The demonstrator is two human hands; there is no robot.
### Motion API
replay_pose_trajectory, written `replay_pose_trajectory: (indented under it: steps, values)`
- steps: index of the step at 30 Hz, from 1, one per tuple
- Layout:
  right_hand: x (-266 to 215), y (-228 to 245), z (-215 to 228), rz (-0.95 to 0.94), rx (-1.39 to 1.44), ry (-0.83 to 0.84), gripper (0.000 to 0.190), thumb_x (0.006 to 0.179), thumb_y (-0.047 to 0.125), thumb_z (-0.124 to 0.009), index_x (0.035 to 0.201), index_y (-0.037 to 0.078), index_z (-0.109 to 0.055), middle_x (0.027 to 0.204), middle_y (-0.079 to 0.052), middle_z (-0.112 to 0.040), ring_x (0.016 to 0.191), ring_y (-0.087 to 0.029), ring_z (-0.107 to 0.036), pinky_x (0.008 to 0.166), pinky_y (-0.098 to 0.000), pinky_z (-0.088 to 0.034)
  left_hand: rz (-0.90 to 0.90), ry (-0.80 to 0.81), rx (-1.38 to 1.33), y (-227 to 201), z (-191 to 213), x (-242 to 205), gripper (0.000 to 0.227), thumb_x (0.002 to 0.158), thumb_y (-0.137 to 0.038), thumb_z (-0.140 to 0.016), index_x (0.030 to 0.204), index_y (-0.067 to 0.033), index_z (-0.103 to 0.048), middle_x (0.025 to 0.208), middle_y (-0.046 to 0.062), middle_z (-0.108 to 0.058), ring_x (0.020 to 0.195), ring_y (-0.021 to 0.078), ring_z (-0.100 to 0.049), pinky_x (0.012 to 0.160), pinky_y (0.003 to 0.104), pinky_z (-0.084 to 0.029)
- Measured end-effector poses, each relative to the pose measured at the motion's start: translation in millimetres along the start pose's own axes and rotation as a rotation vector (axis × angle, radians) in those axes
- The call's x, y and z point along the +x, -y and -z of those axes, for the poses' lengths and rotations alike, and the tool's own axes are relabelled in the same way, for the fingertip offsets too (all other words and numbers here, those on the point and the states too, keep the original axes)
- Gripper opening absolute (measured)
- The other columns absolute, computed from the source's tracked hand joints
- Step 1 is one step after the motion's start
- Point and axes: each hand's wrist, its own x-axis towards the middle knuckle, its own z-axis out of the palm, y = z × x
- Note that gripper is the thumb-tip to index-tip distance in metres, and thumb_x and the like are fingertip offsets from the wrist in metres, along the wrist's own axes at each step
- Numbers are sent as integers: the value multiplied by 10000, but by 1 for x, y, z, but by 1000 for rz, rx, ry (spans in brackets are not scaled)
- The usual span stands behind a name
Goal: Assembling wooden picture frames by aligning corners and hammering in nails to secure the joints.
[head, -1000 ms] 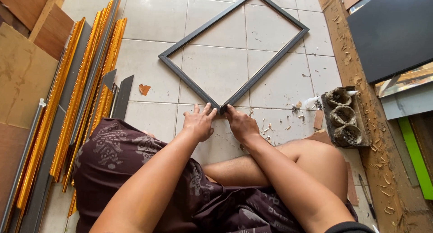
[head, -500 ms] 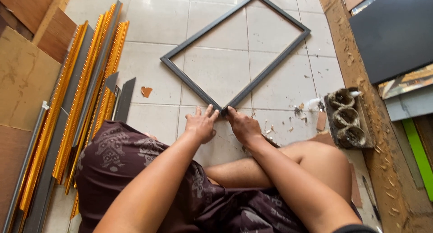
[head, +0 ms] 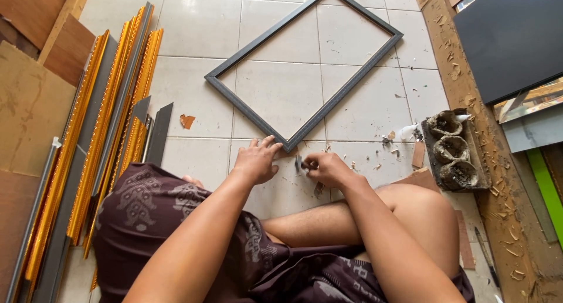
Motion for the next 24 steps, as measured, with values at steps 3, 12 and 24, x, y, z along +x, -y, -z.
replay_pose_trajectory:
  steps: [3, 12, 24]
  values:
    - [6, -13, 8, -81, -73, 176, 381, 794, 170, -863, 1167, 239, -893, 1135, -114, -871, 1215, -396, -777, 1091, -528, -608, 76, -106, -274, -2, 5, 13, 649, 1030, -437, -655, 1657, -321, -535, 1667, 40, -538, 1530, 388, -525, 1098, 652, -566]
    - [24, -8, 19, -302, 198, -156, 383, 967, 377, -738, 1339, 404, -822, 1150, 51, -886, 1241, -239, -784, 1072, -464, -616, 117, -211, -571, -62, -1, 124, 550, 991, -306, -737, 1515, -165, -643, 1362, 183, -789, 1316, 439, -741, 1044, 618, -615]
    - [20, 11, 98, -478, 1561, -292, 999, 1057, 619, -582, 1787, 31, -236, 1893, -201, -232, 1725, -412, -274, 1327, -637, -358, -12, -46, -395, -30, 48, 121, 680, 696, -169, -783, 1376, -181, -780, 1401, 138, -703, 1300, 460, -730, 1078, 617, -620]
